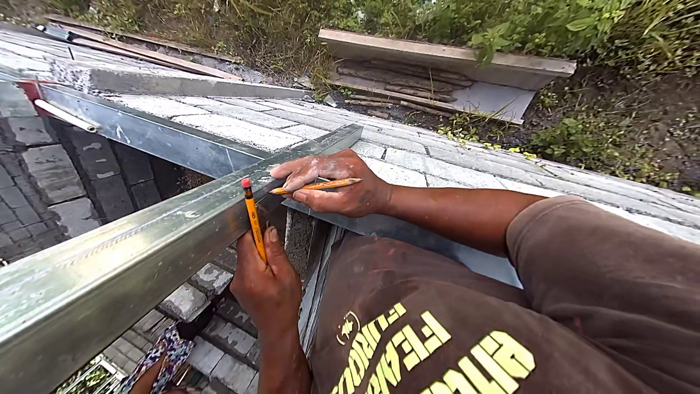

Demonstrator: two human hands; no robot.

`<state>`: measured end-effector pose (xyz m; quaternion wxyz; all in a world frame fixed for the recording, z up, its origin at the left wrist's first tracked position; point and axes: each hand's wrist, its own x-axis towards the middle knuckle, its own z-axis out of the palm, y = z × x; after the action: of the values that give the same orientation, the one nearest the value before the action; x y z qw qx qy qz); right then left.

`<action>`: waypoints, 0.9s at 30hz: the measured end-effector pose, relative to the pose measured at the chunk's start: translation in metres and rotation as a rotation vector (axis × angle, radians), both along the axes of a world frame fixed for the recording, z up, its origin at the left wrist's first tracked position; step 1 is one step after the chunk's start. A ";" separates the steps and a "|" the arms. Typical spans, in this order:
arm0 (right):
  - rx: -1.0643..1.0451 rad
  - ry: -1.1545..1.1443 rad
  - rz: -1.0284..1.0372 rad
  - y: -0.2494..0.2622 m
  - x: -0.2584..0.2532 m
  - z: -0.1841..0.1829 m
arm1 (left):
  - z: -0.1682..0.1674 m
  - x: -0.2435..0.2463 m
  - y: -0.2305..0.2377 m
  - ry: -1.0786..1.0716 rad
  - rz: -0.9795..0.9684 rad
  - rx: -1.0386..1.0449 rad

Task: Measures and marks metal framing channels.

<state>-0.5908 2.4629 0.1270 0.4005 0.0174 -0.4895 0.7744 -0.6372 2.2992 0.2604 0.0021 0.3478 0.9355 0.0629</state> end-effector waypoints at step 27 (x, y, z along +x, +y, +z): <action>-0.023 0.004 -0.001 -0.002 0.001 -0.002 | 0.001 -0.002 -0.004 -0.063 -0.006 0.014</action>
<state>-0.5899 2.4612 0.1251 0.4022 0.0139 -0.4797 0.7797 -0.6391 2.2949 0.2617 0.0291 0.3483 0.9335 0.0801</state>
